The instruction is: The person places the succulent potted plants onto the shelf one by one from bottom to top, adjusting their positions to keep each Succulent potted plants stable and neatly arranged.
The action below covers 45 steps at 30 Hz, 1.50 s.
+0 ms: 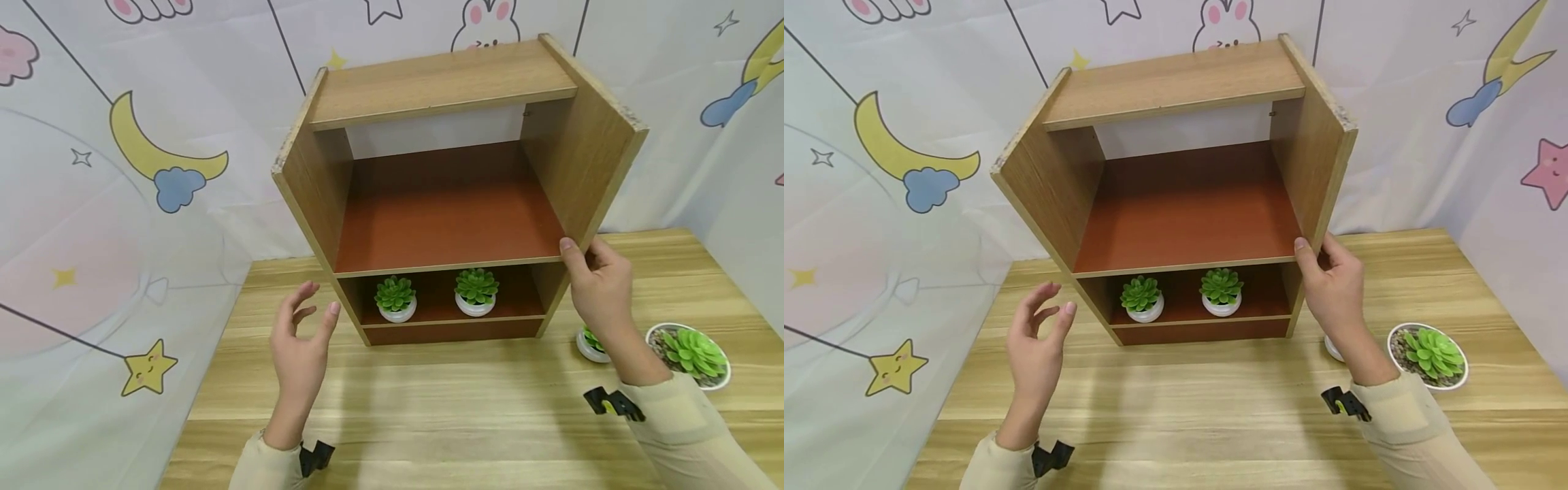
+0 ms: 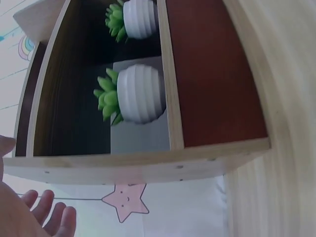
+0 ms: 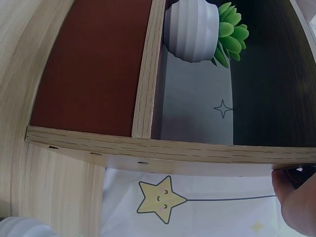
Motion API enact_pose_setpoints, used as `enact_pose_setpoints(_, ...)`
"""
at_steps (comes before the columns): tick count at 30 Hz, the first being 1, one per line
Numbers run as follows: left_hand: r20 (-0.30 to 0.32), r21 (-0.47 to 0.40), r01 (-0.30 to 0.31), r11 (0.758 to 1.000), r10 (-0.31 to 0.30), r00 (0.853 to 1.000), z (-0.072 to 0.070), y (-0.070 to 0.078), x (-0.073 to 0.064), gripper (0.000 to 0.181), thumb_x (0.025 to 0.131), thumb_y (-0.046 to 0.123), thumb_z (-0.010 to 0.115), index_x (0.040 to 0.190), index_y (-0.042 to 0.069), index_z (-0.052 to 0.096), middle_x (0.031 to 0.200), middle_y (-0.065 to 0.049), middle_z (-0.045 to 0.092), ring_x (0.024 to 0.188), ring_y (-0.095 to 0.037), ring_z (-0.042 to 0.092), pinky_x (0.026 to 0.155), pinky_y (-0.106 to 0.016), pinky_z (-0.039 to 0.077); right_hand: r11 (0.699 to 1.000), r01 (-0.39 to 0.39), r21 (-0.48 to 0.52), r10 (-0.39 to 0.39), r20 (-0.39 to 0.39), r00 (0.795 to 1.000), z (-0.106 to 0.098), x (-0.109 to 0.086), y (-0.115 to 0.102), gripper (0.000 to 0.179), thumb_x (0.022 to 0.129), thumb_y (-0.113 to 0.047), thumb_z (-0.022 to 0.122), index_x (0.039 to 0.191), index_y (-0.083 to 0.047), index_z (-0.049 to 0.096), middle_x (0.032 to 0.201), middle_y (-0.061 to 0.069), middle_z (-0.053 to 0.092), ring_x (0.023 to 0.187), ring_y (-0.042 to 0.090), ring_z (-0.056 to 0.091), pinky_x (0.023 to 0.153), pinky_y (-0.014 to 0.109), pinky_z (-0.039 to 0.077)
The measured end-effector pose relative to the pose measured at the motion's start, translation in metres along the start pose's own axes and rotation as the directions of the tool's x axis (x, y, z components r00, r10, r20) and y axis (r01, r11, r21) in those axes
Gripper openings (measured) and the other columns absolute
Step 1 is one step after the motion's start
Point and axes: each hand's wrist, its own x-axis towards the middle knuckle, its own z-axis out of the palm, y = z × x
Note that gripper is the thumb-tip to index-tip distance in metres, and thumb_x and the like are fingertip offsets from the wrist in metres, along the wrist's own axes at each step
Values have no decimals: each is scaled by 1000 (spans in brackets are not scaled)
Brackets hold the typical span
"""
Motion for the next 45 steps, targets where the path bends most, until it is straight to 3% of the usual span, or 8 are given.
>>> enact_pose_setpoints(7,135,-27,106,994,-101,986,-6,-3,25,61,88,-2,70,141,-9,43,139,-19,50,130,-30,42,101,-50,36,1000,11,15,-11,1,1000,0,0,0,24,96,-13,62,110,2,73,83,-25,65,73,1,60,64,15,46)
enact_pose_setpoints(14,269,-87,182,979,-153,951,-8,-8,42,66,92,1,66,149,-6,32,148,-16,41,133,-26,42,108,-41,33,1000,9,29,-9,2,1000,0,0,0,24,96,-13,62,111,2,73,85,-24,66,74,2,61,65,15,46)
enact_pose_setpoints(20,334,-22,264,964,-242,911,-8,-2,48,67,97,14,64,151,-2,29,152,-12,36,132,-25,44,107,-35,35,999,14,36,-13,-4,1000,0,0,-1,24,96,-13,62,112,2,73,87,-18,68,75,2,62,65,16,47)
enact_pose_setpoints(24,354,7,247,969,-233,906,-6,-1,54,65,97,16,64,151,-1,32,152,-13,36,132,-25,44,107,-37,35,999,14,42,-14,-9,1000,1,0,0,24,95,-13,63,111,2,73,87,-14,69,74,2,61,65,16,46)
enact_pose_setpoints(28,363,8,192,981,-182,914,-3,-1,60,63,96,12,65,149,-3,35,150,-16,39,134,-23,41,108,-35,34,999,12,41,-12,-7,1000,1,0,0,23,96,-13,63,110,3,73,85,-18,68,74,2,61,65,16,46)
enact_pose_setpoints(32,384,5,168,986,-157,910,-2,-3,65,63,96,10,64,150,-3,34,148,-17,41,136,-23,39,108,-35,34,999,9,39,-9,-1,1000,1,0,0,23,96,-12,63,110,3,73,84,-21,67,73,2,61,65,16,46)
enact_pose_setpoints(39,403,20,162,987,-156,902,-1,-36,70,51,96,15,65,143,7,49,133,-13,57,120,-25,55,101,-39,42,998,20,57,-20,-7,1000,1,0,-1,22,95,-11,62,108,4,73,84,-19,68,73,3,61,64,17,46)
enact_pose_setpoints(45,400,15,126,992,-121,908,-1,-42,74,47,94,20,66,139,11,55,128,-7,60,113,-22,59,96,-39,46,997,18,77,-18,0,1000,2,0,-1,23,96,-10,62,109,5,72,85,-19,68,74,3,61,66,17,46)
